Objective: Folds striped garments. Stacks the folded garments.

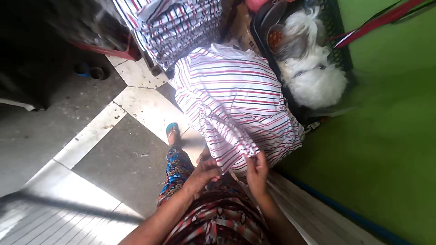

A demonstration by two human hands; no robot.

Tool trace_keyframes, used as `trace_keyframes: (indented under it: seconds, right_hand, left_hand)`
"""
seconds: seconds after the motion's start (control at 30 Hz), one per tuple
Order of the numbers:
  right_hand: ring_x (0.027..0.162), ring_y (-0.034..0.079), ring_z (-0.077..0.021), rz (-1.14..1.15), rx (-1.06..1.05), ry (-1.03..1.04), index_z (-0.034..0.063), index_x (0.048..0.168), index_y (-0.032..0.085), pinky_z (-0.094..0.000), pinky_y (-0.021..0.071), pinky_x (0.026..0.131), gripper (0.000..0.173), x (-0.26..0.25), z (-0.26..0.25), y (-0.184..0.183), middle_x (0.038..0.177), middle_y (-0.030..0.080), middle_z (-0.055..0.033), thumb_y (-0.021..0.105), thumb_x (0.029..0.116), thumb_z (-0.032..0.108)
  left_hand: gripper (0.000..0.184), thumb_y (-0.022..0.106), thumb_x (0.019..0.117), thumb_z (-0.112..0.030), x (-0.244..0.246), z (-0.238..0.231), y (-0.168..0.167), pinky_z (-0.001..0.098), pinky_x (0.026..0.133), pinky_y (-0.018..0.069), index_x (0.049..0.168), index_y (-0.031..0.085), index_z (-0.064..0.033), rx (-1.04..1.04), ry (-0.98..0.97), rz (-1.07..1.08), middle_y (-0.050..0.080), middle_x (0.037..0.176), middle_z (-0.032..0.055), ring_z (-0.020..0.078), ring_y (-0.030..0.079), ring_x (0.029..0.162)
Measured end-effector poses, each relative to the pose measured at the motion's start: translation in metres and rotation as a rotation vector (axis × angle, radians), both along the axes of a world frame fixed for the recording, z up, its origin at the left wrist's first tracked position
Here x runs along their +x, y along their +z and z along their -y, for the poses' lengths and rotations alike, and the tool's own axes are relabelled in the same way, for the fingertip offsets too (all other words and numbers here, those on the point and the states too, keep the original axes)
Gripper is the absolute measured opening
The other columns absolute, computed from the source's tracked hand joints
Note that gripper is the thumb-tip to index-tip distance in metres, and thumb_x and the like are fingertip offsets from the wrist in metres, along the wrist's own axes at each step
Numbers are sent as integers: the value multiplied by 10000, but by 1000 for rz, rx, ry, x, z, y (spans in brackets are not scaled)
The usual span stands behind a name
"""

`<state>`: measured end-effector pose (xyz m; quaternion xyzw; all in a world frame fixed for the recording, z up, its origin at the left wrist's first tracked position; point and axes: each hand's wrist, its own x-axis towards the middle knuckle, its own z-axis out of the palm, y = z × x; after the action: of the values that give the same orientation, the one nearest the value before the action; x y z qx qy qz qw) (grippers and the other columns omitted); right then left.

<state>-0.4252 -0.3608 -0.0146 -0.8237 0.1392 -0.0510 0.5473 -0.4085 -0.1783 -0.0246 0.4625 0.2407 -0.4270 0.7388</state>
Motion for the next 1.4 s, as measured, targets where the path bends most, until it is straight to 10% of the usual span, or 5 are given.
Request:
trace_keyframes:
  seconds: [0.47,0.63,0.83,1.27,1.4]
  right_hand:
    - [1162,653,-322,5,-151,460,-141,1277,603,-383,512,1032,461,-28,-14,-18,1231,662,-277,627,863,61]
    - [1042,672,-126,-152,7,117,-187,1196,602,-255,539,941,302,2,-8,0,1120,689,-225,545,945,-29]
    - [957,653,-30,-95,289,-222,-81,1190,582,-246,556,891,251,42,32,14,1015,672,-33,542,951,-17]
    - [911,648,-2,-92,236,-234,-76,1128,599,-206,552,858,198,34,30,9,961,671,-14,569,935,-44]
    - [973,689,-152,24,-212,-18,-208,1146,607,-265,560,878,297,22,9,10,1049,696,-240,574,890,-61]
  left_hand:
    - [215,635,860,109,7,1,12,186,573,541,1007,601,-44,1,27,-161,681,777,13,58,639,629]
    - [80,618,989,-84,28,1,2,184,609,527,1034,613,-17,194,-4,103,655,741,-35,24,615,624]
    - [645,722,938,-128,36,7,-93,472,1076,464,1459,406,87,410,-251,173,538,1400,286,342,575,1265]
    - [150,611,995,-103,-4,-9,-73,290,872,581,1096,660,-4,72,-48,115,726,992,28,81,695,926]
    - [92,609,997,-73,1,-6,-26,241,763,585,993,693,-35,111,-68,164,714,867,-31,44,683,788]
